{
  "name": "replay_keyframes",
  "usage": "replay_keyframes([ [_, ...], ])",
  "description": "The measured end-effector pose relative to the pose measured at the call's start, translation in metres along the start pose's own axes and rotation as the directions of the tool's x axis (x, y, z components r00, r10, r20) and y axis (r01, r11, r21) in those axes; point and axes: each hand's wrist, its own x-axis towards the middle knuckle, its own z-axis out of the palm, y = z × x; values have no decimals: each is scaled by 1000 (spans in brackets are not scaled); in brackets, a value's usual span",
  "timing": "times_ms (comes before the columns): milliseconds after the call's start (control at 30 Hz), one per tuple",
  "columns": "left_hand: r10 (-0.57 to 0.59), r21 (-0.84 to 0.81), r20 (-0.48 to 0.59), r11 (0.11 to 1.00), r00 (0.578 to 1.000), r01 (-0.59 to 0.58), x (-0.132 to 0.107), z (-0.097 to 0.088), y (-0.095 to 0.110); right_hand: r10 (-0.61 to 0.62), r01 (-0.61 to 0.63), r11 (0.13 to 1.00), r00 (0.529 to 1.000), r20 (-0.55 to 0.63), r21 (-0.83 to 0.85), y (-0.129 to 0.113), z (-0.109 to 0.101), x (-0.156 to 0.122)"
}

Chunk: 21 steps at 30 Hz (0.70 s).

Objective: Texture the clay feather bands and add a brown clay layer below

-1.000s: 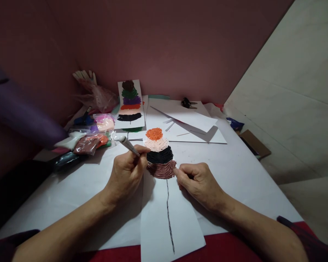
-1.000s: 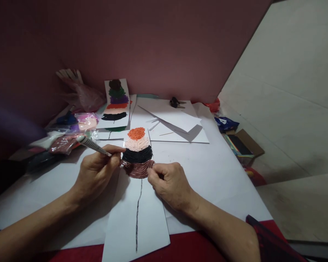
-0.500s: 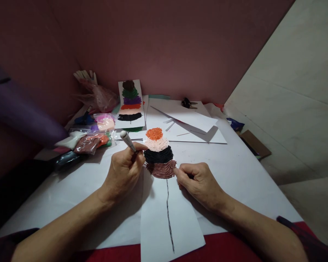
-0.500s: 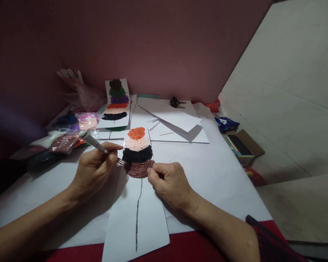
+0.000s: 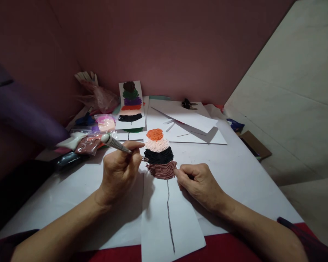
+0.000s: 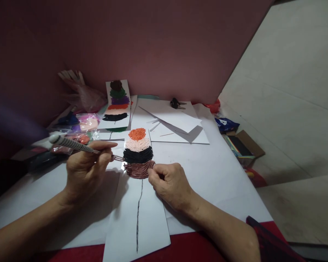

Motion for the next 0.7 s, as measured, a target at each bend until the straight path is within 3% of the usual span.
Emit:
replay_keyframes([
  [200,-127,-28,54,991,990,129,0,2,1,9,-9,1000,1000,3,-11,0,0,0],
  [300,-256,-70,62,963,965,260,6,-2,6,-6,5,1000,1000,-11,-22,0,-1,0],
  [367,-377,-117,119,913,919,390,11,-6,10,-17,17,999,1000,-16,-27,0,-1,0],
  [500,-569,-190,242,766,786,614,17,-16,12,-31,30,999,999,-11,-19,0,-1,-1],
  [633,-654,-344,286,612,700,712,15,-18,4,-33,32,999,999,-13,-14,2,1,0],
  [700,-668,-383,308,565,677,731,12,-16,-1,-33,33,999,999,-15,-10,3,1,0],
])
